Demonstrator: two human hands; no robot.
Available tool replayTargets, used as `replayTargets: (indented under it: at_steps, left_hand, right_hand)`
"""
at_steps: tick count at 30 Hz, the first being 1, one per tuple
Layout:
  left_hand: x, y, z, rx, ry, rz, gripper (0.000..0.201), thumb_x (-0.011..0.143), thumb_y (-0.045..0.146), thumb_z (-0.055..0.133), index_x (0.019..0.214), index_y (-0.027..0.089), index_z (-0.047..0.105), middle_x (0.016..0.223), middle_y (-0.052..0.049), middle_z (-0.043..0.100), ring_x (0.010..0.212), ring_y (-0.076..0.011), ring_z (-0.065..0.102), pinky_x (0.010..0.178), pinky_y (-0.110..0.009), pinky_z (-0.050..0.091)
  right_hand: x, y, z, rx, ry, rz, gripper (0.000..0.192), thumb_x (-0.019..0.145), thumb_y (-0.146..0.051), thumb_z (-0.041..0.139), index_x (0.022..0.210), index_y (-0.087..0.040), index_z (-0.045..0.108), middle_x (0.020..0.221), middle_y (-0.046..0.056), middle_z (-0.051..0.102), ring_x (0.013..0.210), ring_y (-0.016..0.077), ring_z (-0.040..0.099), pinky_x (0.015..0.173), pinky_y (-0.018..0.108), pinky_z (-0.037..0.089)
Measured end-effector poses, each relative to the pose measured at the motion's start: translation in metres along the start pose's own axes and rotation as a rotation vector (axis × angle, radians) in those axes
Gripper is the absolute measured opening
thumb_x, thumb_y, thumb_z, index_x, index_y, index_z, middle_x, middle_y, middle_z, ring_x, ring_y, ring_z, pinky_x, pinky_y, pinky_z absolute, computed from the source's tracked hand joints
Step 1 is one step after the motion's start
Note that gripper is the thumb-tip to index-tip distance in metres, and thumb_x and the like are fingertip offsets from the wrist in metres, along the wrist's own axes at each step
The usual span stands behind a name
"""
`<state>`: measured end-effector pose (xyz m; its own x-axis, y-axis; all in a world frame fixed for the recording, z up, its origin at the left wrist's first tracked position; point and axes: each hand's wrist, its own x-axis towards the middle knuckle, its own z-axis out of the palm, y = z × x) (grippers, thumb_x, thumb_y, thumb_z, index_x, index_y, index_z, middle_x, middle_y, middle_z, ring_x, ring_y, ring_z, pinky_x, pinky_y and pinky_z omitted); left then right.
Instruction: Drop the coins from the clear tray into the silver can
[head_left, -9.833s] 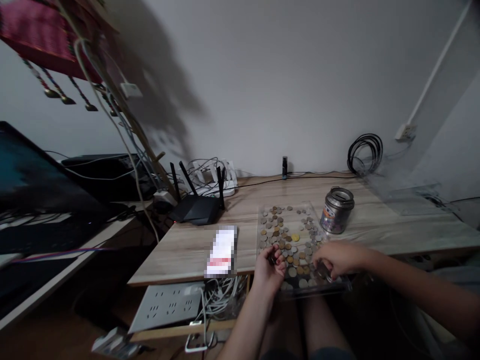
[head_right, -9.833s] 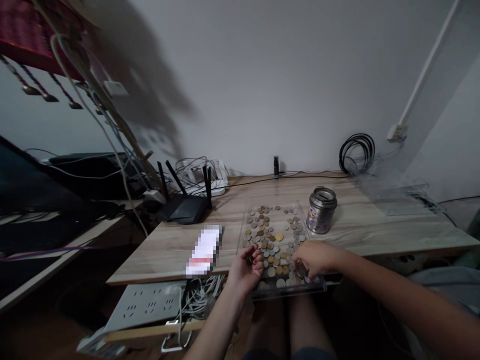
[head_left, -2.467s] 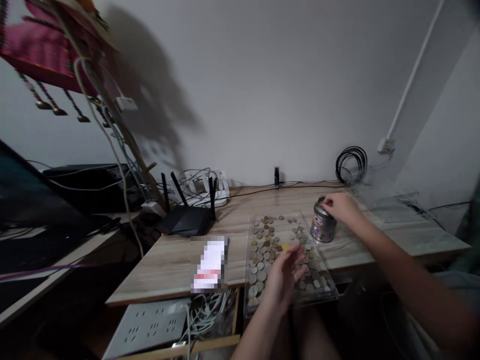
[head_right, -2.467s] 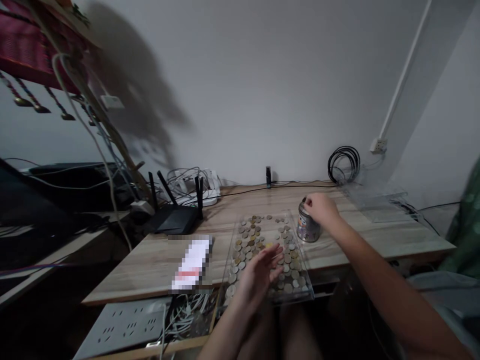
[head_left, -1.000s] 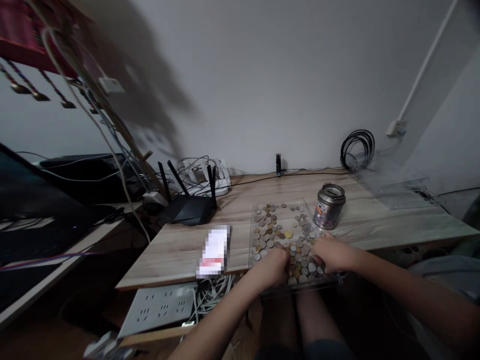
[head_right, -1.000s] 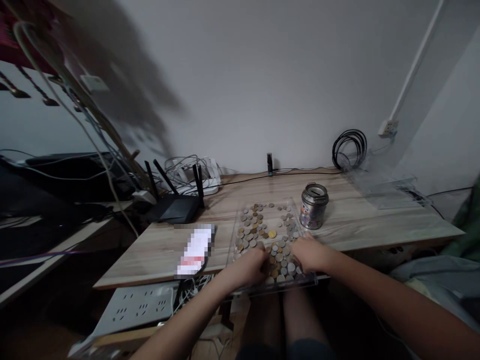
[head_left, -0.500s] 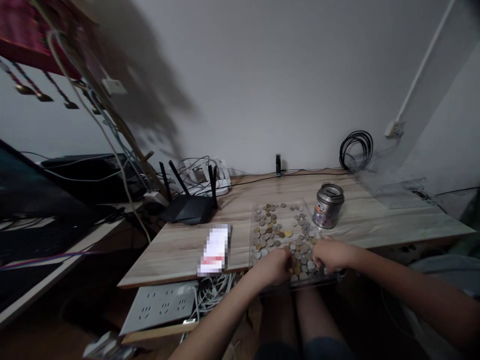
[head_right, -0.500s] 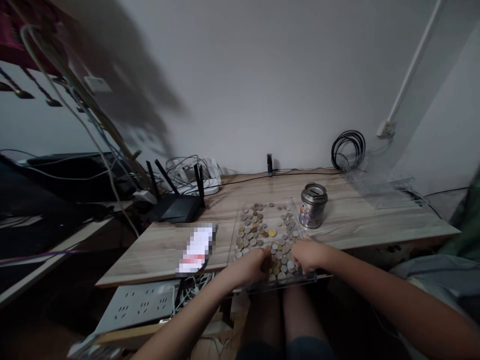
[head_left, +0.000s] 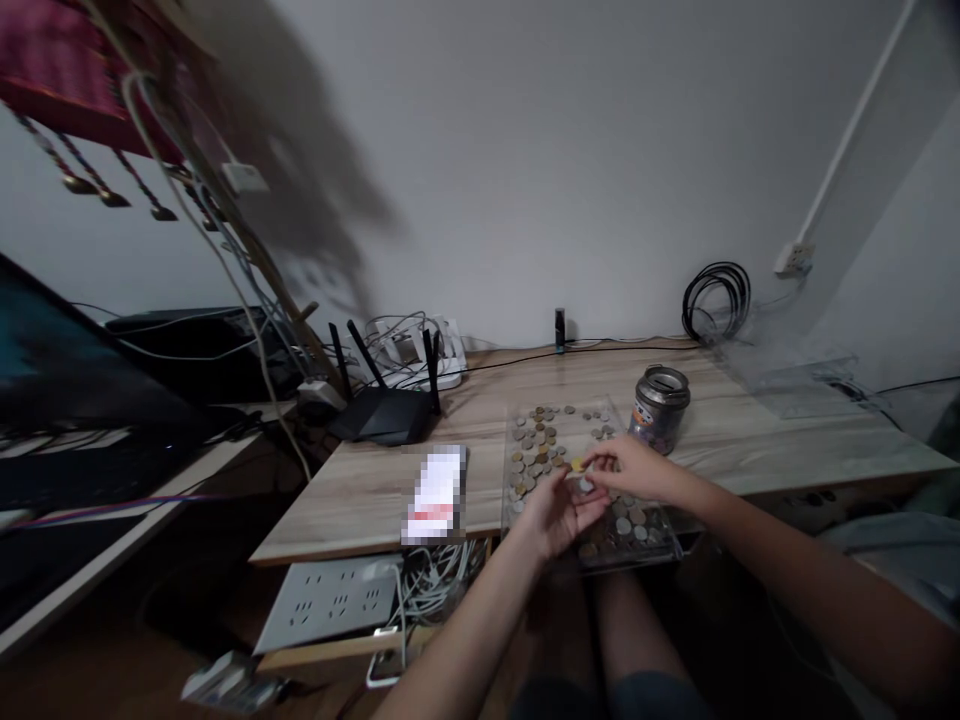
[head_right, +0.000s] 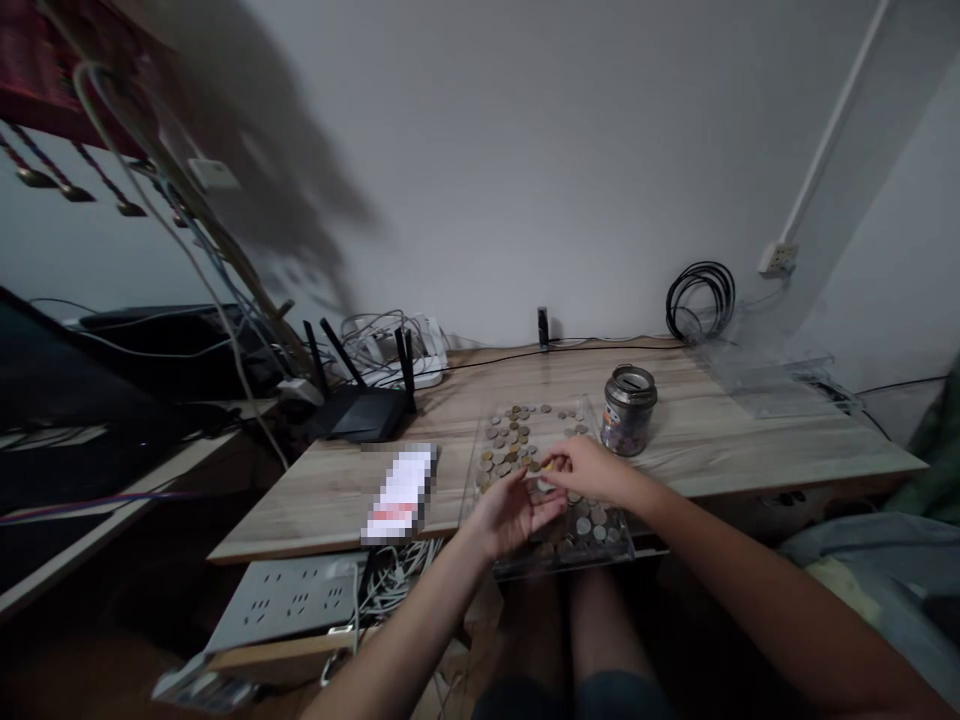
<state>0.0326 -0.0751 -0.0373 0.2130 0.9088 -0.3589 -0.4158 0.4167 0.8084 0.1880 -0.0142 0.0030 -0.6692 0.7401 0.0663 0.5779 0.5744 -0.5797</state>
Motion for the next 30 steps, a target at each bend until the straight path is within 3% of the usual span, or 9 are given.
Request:
replayTargets:
  at_steps: [3, 6, 10, 14, 17, 20, 22, 27, 30]
  left_hand:
    - [-0.002, -0.003, 0.001, -0.466, 0.088, -0.034, 0.021, 0.085, 0.021, 0.04, 0.069, 0.013, 0.051, 0.069, -0.008, 0.059, 0.069, -0.0131, 0.061, 0.07, -0.026, 0.051]
    - [-0.004, -0.007, -0.001, -0.614, 0.229, -0.001, 0.019, 0.084, 0.016, 0.041, 0.067, 0.014, 0.049, 0.067, -0.005, 0.057, 0.065, -0.0111, 0.06, 0.064, -0.022, 0.052]
    - [-0.004, -0.005, -0.001, -0.669, 0.251, -0.005, 0.017, 0.083, 0.013, 0.04, 0.07, 0.013, 0.051, 0.069, -0.005, 0.057, 0.065, -0.0102, 0.059, 0.062, -0.02, 0.052]
    - [-0.001, -0.004, -0.001, -0.672, 0.255, 0.009, 0.015, 0.08, 0.01, 0.04, 0.072, 0.013, 0.052, 0.071, -0.005, 0.058, 0.067, -0.0105, 0.06, 0.067, -0.022, 0.053]
    - [0.002, -0.005, 0.0, -0.659, 0.225, -0.034, 0.016, 0.081, 0.014, 0.04, 0.074, 0.012, 0.054, 0.073, -0.008, 0.059, 0.07, -0.0134, 0.061, 0.066, -0.025, 0.053]
    - [0.003, -0.006, 0.003, -0.695, 0.208, -0.045, 0.019, 0.084, 0.015, 0.038, 0.075, 0.011, 0.054, 0.072, -0.008, 0.059, 0.067, -0.0132, 0.06, 0.063, -0.025, 0.053]
    - [0.003, -0.005, 0.003, -0.75, 0.233, -0.017, 0.019, 0.085, 0.013, 0.037, 0.074, 0.012, 0.053, 0.069, -0.005, 0.057, 0.064, -0.011, 0.059, 0.061, -0.022, 0.053]
    - [-0.001, 0.0, -0.002, -0.764, 0.193, -0.03, 0.021, 0.086, 0.014, 0.037, 0.068, 0.014, 0.048, 0.058, 0.0, 0.047, 0.043, -0.0044, 0.041, 0.037, -0.011, 0.033]
    - [-0.002, 0.001, -0.004, -0.754, 0.136, -0.027, 0.021, 0.086, 0.015, 0.035, 0.069, 0.014, 0.047, 0.058, 0.001, 0.045, 0.043, -0.0046, 0.038, 0.036, -0.012, 0.029]
  right_hand:
    - [0.004, 0.008, 0.005, -0.209, -0.013, 0.083, 0.02, 0.077, -0.023, 0.053, 0.087, -0.016, 0.068, 0.08, 0.006, 0.067, 0.074, 0.0172, 0.059, 0.066, 0.025, 0.041]
    - [-0.003, 0.018, 0.015, -0.434, -0.153, 0.131, 0.027, 0.066, -0.024, 0.066, 0.091, -0.016, 0.066, 0.091, 0.009, 0.066, 0.085, 0.0231, 0.06, 0.071, 0.028, 0.042]
    - [-0.011, 0.026, 0.027, -0.448, -0.177, 0.13, 0.024, 0.066, -0.021, 0.064, 0.089, -0.015, 0.065, 0.097, 0.011, 0.065, 0.088, 0.0232, 0.059, 0.071, 0.027, 0.042]
    - [-0.007, 0.028, 0.031, -0.275, -0.262, 0.147, 0.015, 0.062, -0.017, 0.065, 0.077, -0.015, 0.066, 0.075, 0.004, 0.065, 0.069, 0.0166, 0.058, 0.059, 0.023, 0.04]
    - [0.001, 0.021, 0.027, -0.083, -0.172, 0.17, 0.012, 0.066, -0.01, 0.058, 0.075, -0.013, 0.065, 0.064, 0.001, 0.062, 0.059, 0.0125, 0.055, 0.054, 0.021, 0.039]
    - [0.006, 0.008, 0.017, 0.096, -0.063, 0.071, 0.019, 0.072, -0.014, 0.053, 0.088, -0.013, 0.065, 0.071, 0.002, 0.065, 0.064, 0.0129, 0.058, 0.058, 0.021, 0.042]
    - [0.003, 0.001, 0.011, 0.027, -0.025, 0.027, 0.022, 0.074, -0.016, 0.052, 0.093, -0.014, 0.065, 0.077, 0.004, 0.066, 0.07, 0.0144, 0.059, 0.063, 0.023, 0.043]
    - [-0.02, 0.002, 0.01, -0.362, -0.347, -0.021, 0.036, 0.057, -0.018, 0.069, 0.093, -0.016, 0.063, 0.088, 0.006, 0.063, 0.08, 0.0211, 0.057, 0.068, 0.027, 0.041]
    - [-0.029, 0.009, 0.018, -0.346, -0.379, -0.064, 0.042, 0.056, -0.017, 0.07, 0.098, -0.015, 0.061, 0.095, 0.007, 0.061, 0.084, 0.0204, 0.055, 0.07, 0.027, 0.04]
